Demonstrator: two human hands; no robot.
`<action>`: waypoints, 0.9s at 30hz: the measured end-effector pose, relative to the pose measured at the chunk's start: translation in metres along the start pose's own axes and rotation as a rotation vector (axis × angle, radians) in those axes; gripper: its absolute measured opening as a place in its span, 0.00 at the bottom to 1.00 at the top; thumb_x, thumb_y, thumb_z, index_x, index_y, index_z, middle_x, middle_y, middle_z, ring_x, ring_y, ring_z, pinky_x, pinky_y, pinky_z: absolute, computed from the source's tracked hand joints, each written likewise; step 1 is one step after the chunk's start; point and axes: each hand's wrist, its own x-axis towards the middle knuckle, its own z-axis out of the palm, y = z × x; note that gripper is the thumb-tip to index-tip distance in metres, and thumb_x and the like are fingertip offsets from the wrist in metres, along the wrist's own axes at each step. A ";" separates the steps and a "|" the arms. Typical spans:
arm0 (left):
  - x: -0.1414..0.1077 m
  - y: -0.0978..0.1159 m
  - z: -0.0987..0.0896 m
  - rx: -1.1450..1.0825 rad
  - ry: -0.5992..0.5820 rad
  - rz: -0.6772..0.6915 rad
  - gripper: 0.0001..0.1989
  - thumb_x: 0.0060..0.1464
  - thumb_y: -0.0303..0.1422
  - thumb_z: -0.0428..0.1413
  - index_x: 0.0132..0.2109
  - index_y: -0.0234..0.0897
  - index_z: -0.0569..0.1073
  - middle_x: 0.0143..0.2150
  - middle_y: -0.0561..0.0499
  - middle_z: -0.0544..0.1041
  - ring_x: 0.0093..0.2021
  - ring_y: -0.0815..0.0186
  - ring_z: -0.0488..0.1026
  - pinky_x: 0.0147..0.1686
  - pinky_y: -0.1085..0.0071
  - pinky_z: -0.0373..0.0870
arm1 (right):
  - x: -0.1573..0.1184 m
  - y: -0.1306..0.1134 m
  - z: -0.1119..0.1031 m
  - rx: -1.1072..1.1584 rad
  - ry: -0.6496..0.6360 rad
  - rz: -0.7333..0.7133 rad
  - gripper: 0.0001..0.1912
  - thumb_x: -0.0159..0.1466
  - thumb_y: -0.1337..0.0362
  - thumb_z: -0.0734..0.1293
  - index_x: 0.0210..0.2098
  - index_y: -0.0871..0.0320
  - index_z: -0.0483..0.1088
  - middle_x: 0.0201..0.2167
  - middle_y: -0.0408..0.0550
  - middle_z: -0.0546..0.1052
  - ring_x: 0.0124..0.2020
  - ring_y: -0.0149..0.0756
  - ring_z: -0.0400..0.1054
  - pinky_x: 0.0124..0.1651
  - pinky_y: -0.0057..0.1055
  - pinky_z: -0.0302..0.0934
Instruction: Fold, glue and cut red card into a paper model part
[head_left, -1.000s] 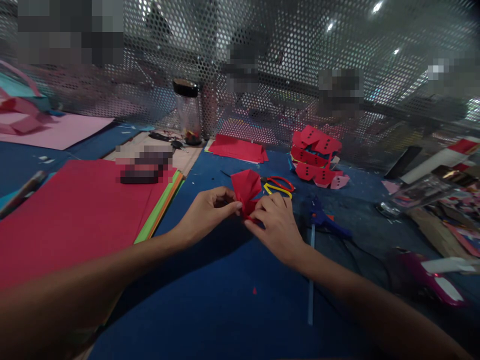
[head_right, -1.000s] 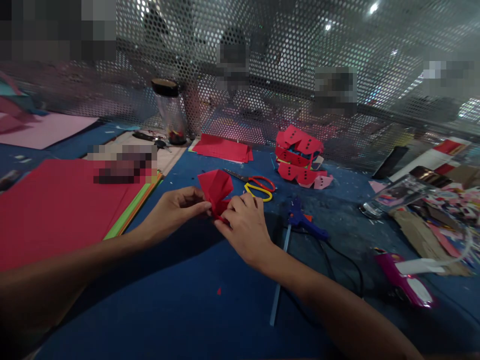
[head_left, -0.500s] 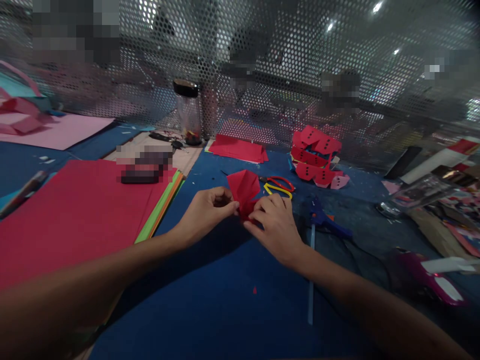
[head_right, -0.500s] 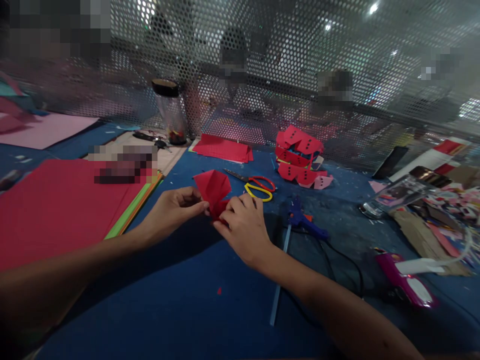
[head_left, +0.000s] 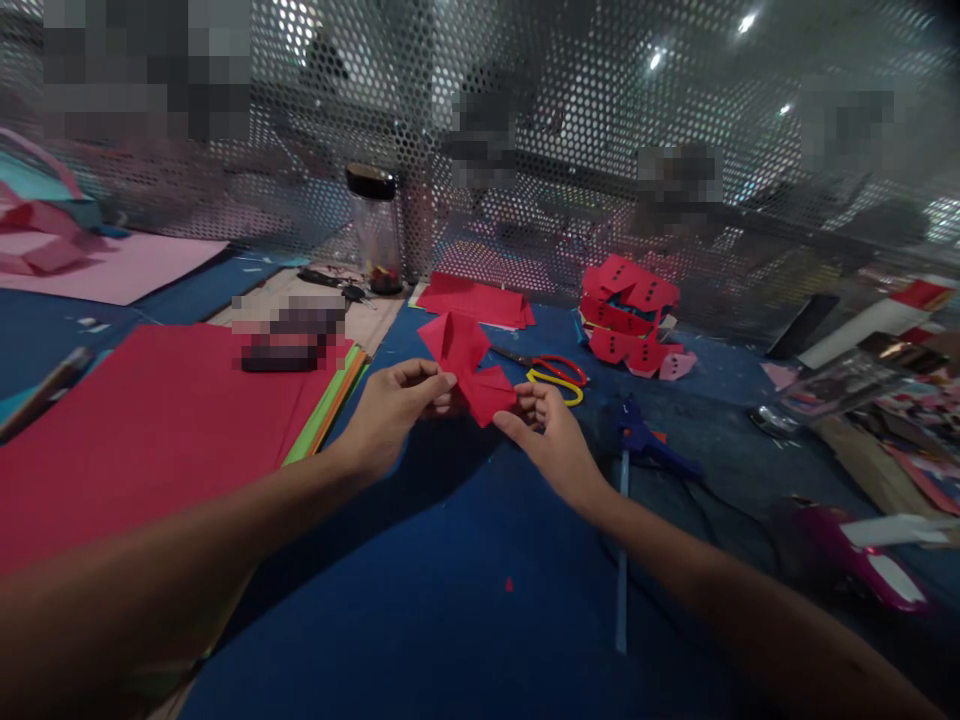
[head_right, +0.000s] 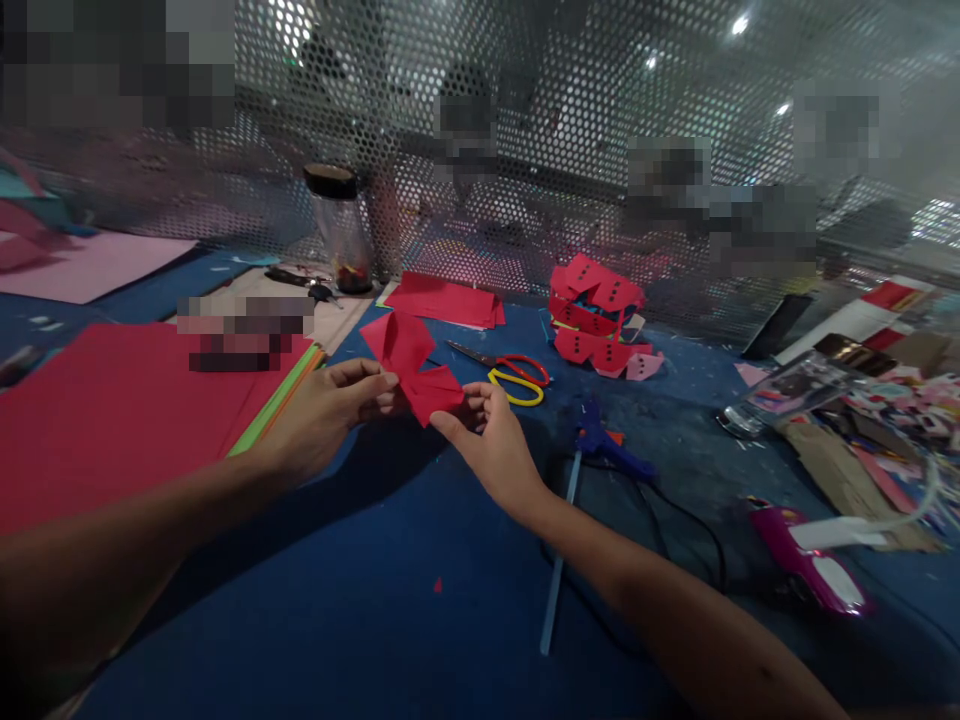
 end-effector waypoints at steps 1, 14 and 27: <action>0.000 0.000 0.000 -0.010 0.002 -0.003 0.13 0.43 0.35 0.71 0.30 0.33 0.76 0.25 0.55 0.74 0.27 0.72 0.71 0.34 0.72 0.75 | 0.000 0.001 0.001 0.060 -0.001 0.023 0.33 0.60 0.46 0.75 0.56 0.55 0.64 0.48 0.52 0.78 0.46 0.41 0.75 0.49 0.39 0.69; -0.002 -0.013 -0.003 -0.030 -0.083 -0.012 0.13 0.47 0.36 0.71 0.31 0.35 0.76 0.27 0.55 0.75 0.28 0.72 0.73 0.38 0.71 0.77 | -0.006 -0.003 0.005 -0.011 -0.241 0.113 0.19 0.65 0.48 0.72 0.31 0.59 0.80 0.29 0.48 0.82 0.30 0.34 0.74 0.36 0.30 0.64; 0.000 -0.017 -0.005 -0.032 -0.110 -0.005 0.13 0.48 0.35 0.71 0.32 0.35 0.76 0.27 0.55 0.75 0.30 0.71 0.73 0.42 0.68 0.79 | -0.005 0.004 0.006 -0.038 -0.244 0.082 0.18 0.66 0.50 0.70 0.29 0.59 0.79 0.28 0.48 0.81 0.29 0.33 0.74 0.36 0.29 0.64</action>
